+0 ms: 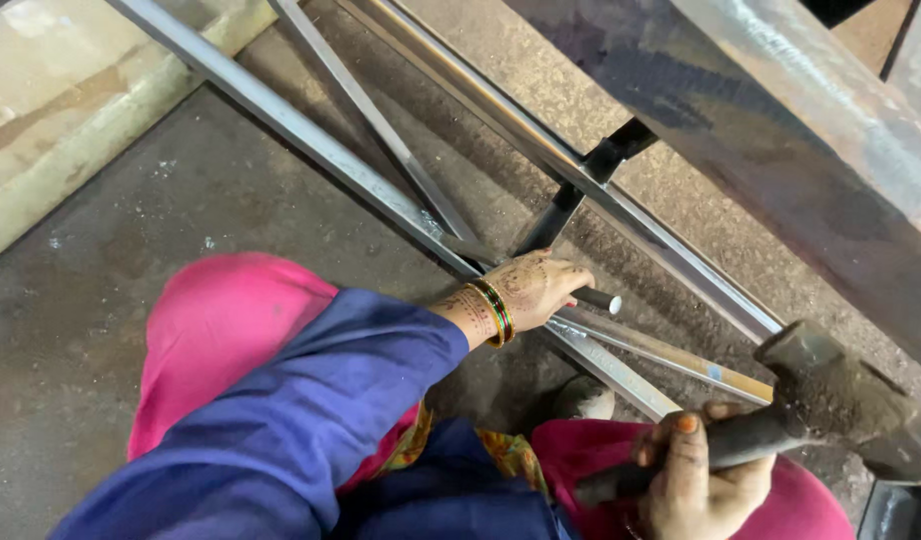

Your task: The person hammers a metal pin into a hole in a metal frame, then turns the pin and hammers it again repeatedly.

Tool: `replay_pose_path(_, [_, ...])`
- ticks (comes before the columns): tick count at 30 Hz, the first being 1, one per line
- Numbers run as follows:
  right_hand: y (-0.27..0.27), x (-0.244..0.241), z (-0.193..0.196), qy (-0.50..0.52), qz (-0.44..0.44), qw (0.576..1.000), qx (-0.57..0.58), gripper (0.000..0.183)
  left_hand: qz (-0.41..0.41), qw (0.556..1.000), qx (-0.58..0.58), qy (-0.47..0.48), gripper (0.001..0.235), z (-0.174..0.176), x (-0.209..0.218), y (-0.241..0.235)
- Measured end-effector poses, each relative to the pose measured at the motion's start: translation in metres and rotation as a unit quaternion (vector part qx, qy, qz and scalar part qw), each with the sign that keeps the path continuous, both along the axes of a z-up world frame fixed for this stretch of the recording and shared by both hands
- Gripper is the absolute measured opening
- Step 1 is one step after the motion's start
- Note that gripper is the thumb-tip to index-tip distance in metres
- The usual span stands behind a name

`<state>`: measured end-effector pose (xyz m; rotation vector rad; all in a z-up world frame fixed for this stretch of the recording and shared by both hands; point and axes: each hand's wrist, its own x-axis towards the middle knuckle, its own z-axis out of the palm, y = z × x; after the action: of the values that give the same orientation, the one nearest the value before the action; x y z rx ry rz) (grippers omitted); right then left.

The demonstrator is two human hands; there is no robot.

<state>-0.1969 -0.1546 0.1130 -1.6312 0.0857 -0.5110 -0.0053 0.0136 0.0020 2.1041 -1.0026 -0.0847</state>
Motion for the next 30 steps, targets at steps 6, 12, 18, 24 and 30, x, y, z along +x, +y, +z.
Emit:
replay_pose_path(6, [0.017,0.008,-0.024,0.300,-0.003,0.954,-0.023,0.023,0.001,1.000,-0.001,-0.020,0.021,-0.003,0.000,0.004])
replay_pose_path(12, [0.012,0.006,-0.019,0.307,0.012,0.950,0.049,0.023,0.002,0.999,-0.017,-0.030,0.023,-0.003,0.001,0.000])
replay_pose_path(18, [0.010,0.006,-0.019,0.327,0.002,0.940,0.095,0.021,0.011,0.999,-0.002,-0.049,0.033,0.004,-0.011,0.005])
replay_pose_path(24, [0.005,0.005,-0.024,0.328,0.004,0.939,0.104,0.019,0.015,0.999,-0.008,-0.051,0.034,-0.002,-0.017,0.000])
replay_pose_path(30, [-0.002,0.005,-0.026,0.337,-0.002,0.934,0.117,0.019,0.011,0.999,-0.011,-0.039,0.027,-0.016,-0.009,-0.006])
